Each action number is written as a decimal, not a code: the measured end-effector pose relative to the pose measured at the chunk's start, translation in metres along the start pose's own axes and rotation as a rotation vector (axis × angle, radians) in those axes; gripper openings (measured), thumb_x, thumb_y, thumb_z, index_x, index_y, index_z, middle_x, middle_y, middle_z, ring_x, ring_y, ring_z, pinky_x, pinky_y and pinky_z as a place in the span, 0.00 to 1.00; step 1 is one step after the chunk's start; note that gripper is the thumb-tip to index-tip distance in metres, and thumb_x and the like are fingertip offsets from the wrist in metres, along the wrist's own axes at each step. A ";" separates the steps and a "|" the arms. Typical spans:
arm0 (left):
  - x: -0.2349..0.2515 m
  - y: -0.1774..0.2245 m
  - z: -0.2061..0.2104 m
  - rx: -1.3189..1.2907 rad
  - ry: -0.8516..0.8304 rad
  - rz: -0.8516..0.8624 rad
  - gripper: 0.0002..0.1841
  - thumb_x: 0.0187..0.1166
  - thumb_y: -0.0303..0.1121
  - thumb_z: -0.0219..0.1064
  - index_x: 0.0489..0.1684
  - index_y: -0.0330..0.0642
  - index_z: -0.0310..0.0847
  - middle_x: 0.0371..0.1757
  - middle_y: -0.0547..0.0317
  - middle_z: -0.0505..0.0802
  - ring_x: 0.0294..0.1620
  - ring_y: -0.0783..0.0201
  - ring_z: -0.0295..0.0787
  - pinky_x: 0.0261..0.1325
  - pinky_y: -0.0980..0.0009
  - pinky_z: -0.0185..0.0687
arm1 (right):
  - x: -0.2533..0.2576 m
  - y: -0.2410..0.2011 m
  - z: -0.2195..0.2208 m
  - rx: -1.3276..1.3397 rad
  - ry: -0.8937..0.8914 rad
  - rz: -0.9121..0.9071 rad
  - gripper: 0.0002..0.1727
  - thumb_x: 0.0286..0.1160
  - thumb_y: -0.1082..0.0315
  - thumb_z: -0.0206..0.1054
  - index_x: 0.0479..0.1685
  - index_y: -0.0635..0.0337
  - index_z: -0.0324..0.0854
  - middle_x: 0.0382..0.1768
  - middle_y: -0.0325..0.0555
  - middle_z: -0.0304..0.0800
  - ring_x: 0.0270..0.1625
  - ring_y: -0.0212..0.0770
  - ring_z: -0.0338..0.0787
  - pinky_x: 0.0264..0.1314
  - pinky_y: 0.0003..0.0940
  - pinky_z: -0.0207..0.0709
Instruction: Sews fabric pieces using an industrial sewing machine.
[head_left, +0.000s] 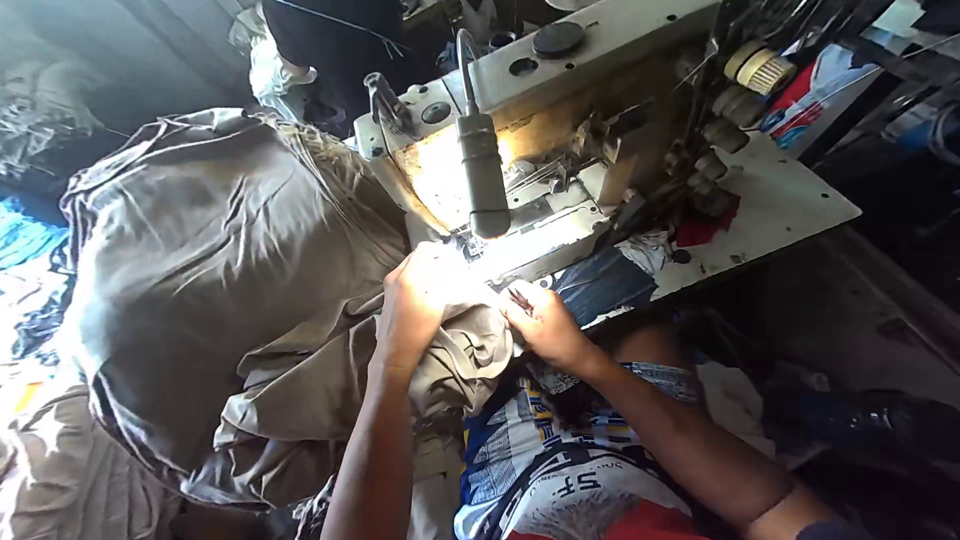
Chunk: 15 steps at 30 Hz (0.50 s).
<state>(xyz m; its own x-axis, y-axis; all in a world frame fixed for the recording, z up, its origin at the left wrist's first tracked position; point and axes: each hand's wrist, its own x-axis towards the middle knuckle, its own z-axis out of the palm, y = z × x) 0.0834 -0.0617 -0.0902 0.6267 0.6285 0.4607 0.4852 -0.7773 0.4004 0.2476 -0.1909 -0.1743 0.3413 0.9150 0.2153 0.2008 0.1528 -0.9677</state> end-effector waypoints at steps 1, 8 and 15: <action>0.005 -0.003 0.000 0.011 -0.005 0.041 0.10 0.87 0.34 0.60 0.54 0.44 0.87 0.47 0.59 0.93 0.47 0.67 0.91 0.53 0.62 0.89 | 0.001 0.000 -0.001 0.052 -0.012 0.023 0.08 0.80 0.66 0.65 0.38 0.60 0.85 0.26 0.40 0.85 0.30 0.33 0.85 0.36 0.31 0.82; 0.022 -0.009 -0.007 -0.054 -0.101 0.020 0.06 0.76 0.32 0.72 0.47 0.47 0.90 0.46 0.64 0.94 0.45 0.72 0.91 0.51 0.65 0.88 | 0.001 0.002 -0.007 -0.009 -0.019 0.050 0.07 0.75 0.65 0.66 0.37 0.57 0.87 0.29 0.37 0.84 0.33 0.30 0.83 0.38 0.29 0.78; -0.007 -0.021 -0.019 -0.379 -0.043 0.029 0.11 0.77 0.30 0.69 0.55 0.47 0.85 0.49 0.70 0.93 0.49 0.77 0.90 0.52 0.75 0.90 | 0.007 0.001 0.020 -0.306 0.048 -0.251 0.11 0.82 0.63 0.65 0.48 0.54 0.93 0.45 0.39 0.96 0.49 0.32 0.93 0.55 0.35 0.88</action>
<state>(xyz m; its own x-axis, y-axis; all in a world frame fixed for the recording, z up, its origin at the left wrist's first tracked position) 0.0576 -0.0489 -0.0871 0.6656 0.5984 0.4459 0.2122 -0.7246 0.6556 0.2321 -0.1770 -0.1767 0.2875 0.8438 0.4532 0.5455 0.2447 -0.8016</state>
